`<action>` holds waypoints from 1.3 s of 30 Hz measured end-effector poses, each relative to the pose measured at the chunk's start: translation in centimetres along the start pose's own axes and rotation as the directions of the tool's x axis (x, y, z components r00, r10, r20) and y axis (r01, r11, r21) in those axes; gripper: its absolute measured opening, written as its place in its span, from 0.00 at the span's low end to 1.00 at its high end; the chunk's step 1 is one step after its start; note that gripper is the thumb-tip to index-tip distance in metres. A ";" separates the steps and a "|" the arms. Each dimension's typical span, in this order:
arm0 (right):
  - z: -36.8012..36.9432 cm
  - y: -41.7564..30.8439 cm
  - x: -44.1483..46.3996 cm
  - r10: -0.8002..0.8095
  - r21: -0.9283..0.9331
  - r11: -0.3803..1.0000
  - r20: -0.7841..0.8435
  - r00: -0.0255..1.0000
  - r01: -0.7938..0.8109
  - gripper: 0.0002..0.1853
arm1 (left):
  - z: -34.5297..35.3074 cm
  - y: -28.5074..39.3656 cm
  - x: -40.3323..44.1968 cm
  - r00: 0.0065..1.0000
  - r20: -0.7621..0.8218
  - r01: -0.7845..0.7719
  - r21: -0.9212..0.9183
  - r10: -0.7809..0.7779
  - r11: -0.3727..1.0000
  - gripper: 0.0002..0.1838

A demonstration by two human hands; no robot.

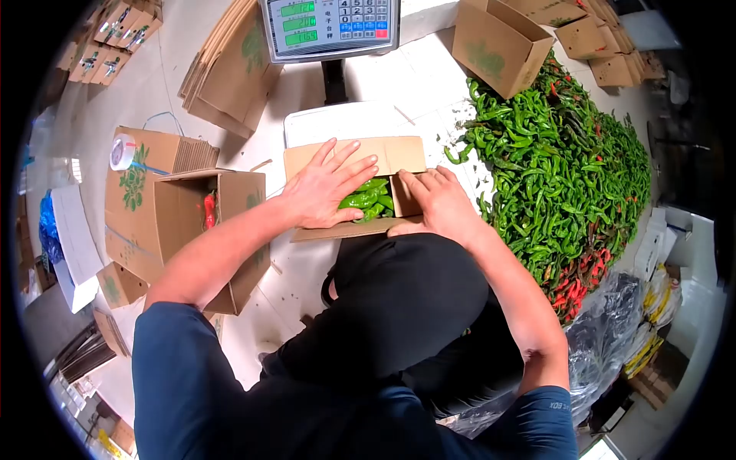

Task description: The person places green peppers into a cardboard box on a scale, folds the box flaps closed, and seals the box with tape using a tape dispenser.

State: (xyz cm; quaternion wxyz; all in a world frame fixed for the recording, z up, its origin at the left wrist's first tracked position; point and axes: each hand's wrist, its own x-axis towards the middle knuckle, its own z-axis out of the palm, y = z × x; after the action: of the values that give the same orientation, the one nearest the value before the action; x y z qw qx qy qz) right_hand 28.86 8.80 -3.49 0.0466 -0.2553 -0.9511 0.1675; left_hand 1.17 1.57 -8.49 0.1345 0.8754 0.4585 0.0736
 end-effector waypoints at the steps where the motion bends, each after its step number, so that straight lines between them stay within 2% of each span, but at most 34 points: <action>1: 0.3 -0.5 0.0 0.021 -0.003 1.000 -0.017 1.000 -0.021 0.55 | 0.0 0.1 0.0 1.000 -0.003 0.004 0.006 -0.004 1.000 0.44; 4: 0.8 -1.9 -0.1 0.083 0.011 0.996 -0.034 0.996 -0.083 0.54 | -0.1 0.0 0.0 1.000 -0.004 0.019 -0.001 -0.019 1.000 0.43; 7: 1.4 -2.2 0.1 0.053 -0.078 0.994 -0.217 0.975 -0.071 0.52 | 0.7 -1.2 0.4 0.999 -0.005 0.034 -0.052 -0.035 0.998 0.42; 8: 1.3 -1.9 0.3 0.056 -0.023 0.998 -0.191 0.980 -0.062 0.51 | 1.1 -1.5 0.6 0.999 -0.006 0.040 -0.076 -0.040 0.996 0.41; 11: 1.5 -0.6 1.5 0.018 -0.030 0.999 -0.225 0.974 -0.025 0.51 | -0.5 -1.7 1.1 1.000 -0.015 -0.007 -0.137 0.005 0.991 0.38; 12: 2.0 -0.3 1.7 0.060 -0.011 0.998 -0.185 0.981 -0.063 0.50 | -0.6 -1.9 1.3 0.999 -0.039 -0.031 -0.172 0.025 0.985 0.37; 15: 3.9 1.1 3.1 0.081 -0.071 0.993 -0.158 0.984 -0.093 0.49 | -0.6 -3.4 1.7 0.997 0.008 -0.074 -0.133 0.076 0.988 0.36; 16: 4.2 1.4 3.6 0.080 -0.070 0.993 -0.175 0.981 -0.094 0.47 | -0.4 -4.2 2.0 0.998 -0.025 -0.062 -0.181 0.059 0.981 0.31; 17: 4.7 1.5 3.9 0.100 -0.057 0.992 -0.187 0.977 -0.113 0.46 | -0.2 -5.6 2.4 0.999 0.043 0.001 -0.388 0.017 0.922 0.30; 19: 5.6 1.4 4.3 0.139 -0.028 0.989 -0.211 0.967 -0.148 0.45 | -0.3 -8.1 2.9 0.980 0.199 0.161 -0.720 -0.022 0.675 0.27; 20: 5.6 1.2 4.2 0.141 -0.035 0.988 -0.238 0.961 -0.153 0.42 | -0.5 -8.2 2.7 0.969 0.238 0.235 -0.779 -0.073 0.582 0.28; 21: 5.9 1.4 4.3 0.147 -0.030 0.987 -0.264 0.953 -0.160 0.42 | -0.9 -7.5 2.7 0.988 0.139 0.141 -0.674 -0.064 0.725 0.34; 22: 6.3 1.4 4.2 0.156 -0.021 0.985 -0.287 0.945 -0.169 0.41 | -1.0 -6.0 2.5 0.994 0.097 0.096 -0.455 -0.058 0.886 0.39; 23: 6.8 1.5 3.8 0.171 -0.010 0.983 -0.308 0.936 -0.183 0.41 | -1.1 -4.3 2.2 0.997 0.061 0.048 -0.201 -0.036 0.978 0.45; 26: 6.8 1.2 3.2 0.197 0.032 0.980 -0.335 0.922 -0.197 0.40 | 0.3 -1.3 1.6 0.983 0.028 0.181 -0.003 -0.181 0.983 0.49; 29: 6.7 0.9 3.0 0.230 0.090 0.973 -0.353 0.907 -0.212 0.35 | 0.0 1.4 0.7 0.925 0.010 0.377 0.117 -0.381 0.919 0.46; 30: 6.9 0.9 3.1 0.240 0.111 0.971 -0.366 0.899 -0.213 0.33 | 0.3 1.8 0.5 0.914 -0.040 0.405 0.090 -0.403 0.910 0.41; 31: 7.1 1.0 3.1 0.248 0.132 0.968 -0.377 0.892 -0.213 0.32 | 0.4 1.7 0.2 0.921 -0.049 0.389 0.101 -0.386 0.916 0.39; 32: 7.4 1.0 2.8 0.260 0.144 0.965 -0.381 0.887 -0.221 0.26 | 0.6 1.7 -0.1 0.928 -0.056 0.373 0.108 -0.369 0.921 0.38; 34: 7.7 1.1 3.0 0.285 0.186 0.956 -0.385 0.878 -0.228 0.23 | 0.8 1.6 -0.4 0.943 -0.108 0.326 0.110 -0.315 0.939 0.33; 39: 7.8 1.0 3.6 0.359 0.235 0.930 -0.406 0.840 -0.284 0.22 | 0.9 1.1 -0.5 0.956 -0.096 0.284 0.081 -0.276 0.956 0.32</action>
State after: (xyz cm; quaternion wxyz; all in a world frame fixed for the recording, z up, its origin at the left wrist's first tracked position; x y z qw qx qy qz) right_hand 24.88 9.16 -11.15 0.2535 -0.4380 -0.8415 0.1889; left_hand 2.01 0.44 -9.00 0.0830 0.8031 0.5860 0.0690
